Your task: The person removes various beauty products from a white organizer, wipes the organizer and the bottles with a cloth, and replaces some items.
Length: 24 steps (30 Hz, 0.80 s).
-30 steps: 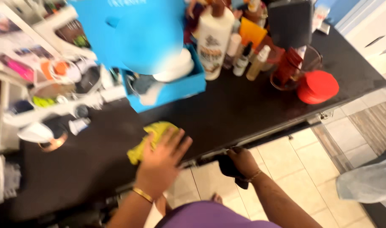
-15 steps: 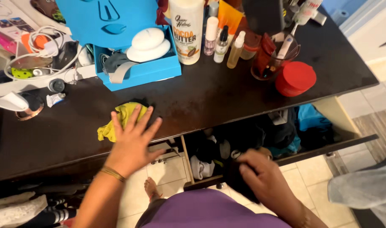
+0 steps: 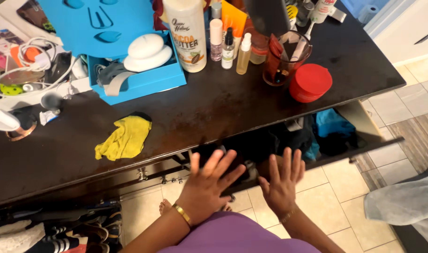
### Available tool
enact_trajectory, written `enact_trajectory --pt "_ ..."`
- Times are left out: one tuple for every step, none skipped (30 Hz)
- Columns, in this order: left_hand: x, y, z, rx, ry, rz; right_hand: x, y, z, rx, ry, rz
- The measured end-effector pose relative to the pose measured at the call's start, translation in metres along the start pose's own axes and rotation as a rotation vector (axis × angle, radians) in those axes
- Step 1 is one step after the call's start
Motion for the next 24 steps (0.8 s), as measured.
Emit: enact_trajectory --pt "-0.007 -0.001 -0.007 0.069 -0.119 -0.071 0.006 -0.007 0.005 0.004 0.0 0.005" --pt "-0.013 -0.002 -0.014 0.138 -0.238 -0.141 0.001 -0.021 0.007 0.038 -0.069 -0.123" --pt "-0.015 -0.006 -0.011 0.132 -0.234 -0.14 -0.005 -0.032 0.006 0.064 -0.138 -0.249" --pt "-0.038 -0.012 -0.007 0.097 -0.287 -0.288 0.003 -0.05 0.008 0.06 -0.139 -0.242" --pt "-0.056 -0.01 -0.003 0.059 -0.34 -0.442 0.001 -0.07 0.018 -0.019 -0.054 -0.307" --pt "-0.058 -0.009 0.001 0.05 -0.335 -0.444 -0.006 -0.077 0.023 -0.098 0.029 -0.371" --pt "-0.065 -0.016 -0.004 0.152 -0.359 -0.406 -0.009 -0.087 0.018 -0.085 0.031 -0.382" --pt "-0.07 -0.02 -0.008 0.253 -0.382 -0.368 -0.007 -0.098 0.014 -0.072 0.139 -0.339" --pt "-0.078 -0.025 -0.003 0.271 -0.399 -0.375 -0.006 -0.113 0.014 -0.053 0.244 -0.302" --pt "-0.078 -0.03 0.0 0.33 -0.486 -0.358 -0.011 -0.124 0.014 -0.034 0.242 -0.319" --pt "-0.076 -0.031 0.002 0.378 -0.577 -0.356 -0.011 -0.131 0.02 -0.065 0.257 -0.269" --pt "-0.078 -0.035 0.005 0.421 -0.509 -0.348 -0.011 -0.137 0.025 -0.096 0.272 -0.219" --pt "-0.079 -0.035 0.004 0.46 -0.45 -0.355 -0.011 -0.141 0.029 -0.151 0.186 -0.182" --pt "-0.077 -0.035 0.002 0.452 -0.442 -0.34 -0.01 -0.143 0.032 -0.211 0.102 -0.147" --pt "-0.077 -0.032 -0.006 0.447 -0.437 -0.325 -0.016 -0.145 0.029 -0.172 0.119 -0.165" --pt "-0.078 -0.026 -0.013 0.402 -0.374 -0.282 -0.023 -0.143 0.023 -0.133 0.134 -0.182" --pt "-0.076 -0.021 -0.023 0.36 -0.308 -0.23 -0.03 -0.141 0.017 -0.095 0.14 -0.205" --pt "-0.081 -0.011 -0.041 0.371 -0.335 -0.26 -0.036 -0.139 0.01 -0.057 0.145 -0.226" --pt "-0.087 -0.005 -0.046 0.258 -0.148 -0.224 -0.036 -0.142 0.011 -0.128 0.186 -0.199" --pt "-0.09 0.002 -0.051 0.149 0.041 -0.186 -0.039 -0.147 0.013 -0.198 0.229 -0.171" --pt "-0.096 0.017 -0.069 0.157 0.026 -0.205 -0.054 -0.151 0.009 -0.193 0.217 -0.193" --pt "-0.11 0.04 -0.094 0.233 0.019 -0.281 -0.058 -0.157 0.013 -0.292 0.189 -0.071" --pt "-0.123 0.064 -0.117 0.311 0.013 -0.347 -0.064 -0.163 0.014 -0.385 0.166 0.058" --pt "-0.131 0.085 -0.132 0.322 -0.001 -0.356 -0.092 -0.172 0.01 -0.377 0.16 0.04"
Point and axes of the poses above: each hand's wrist, its own y-axis away from the middle knuckle, its own z-axis out of the palm, x = y × z, the point moved 10 cm from there along -y, towards the middle knuckle, and after that the axes turned 3 degrees about -x, right-handed, at the moved point
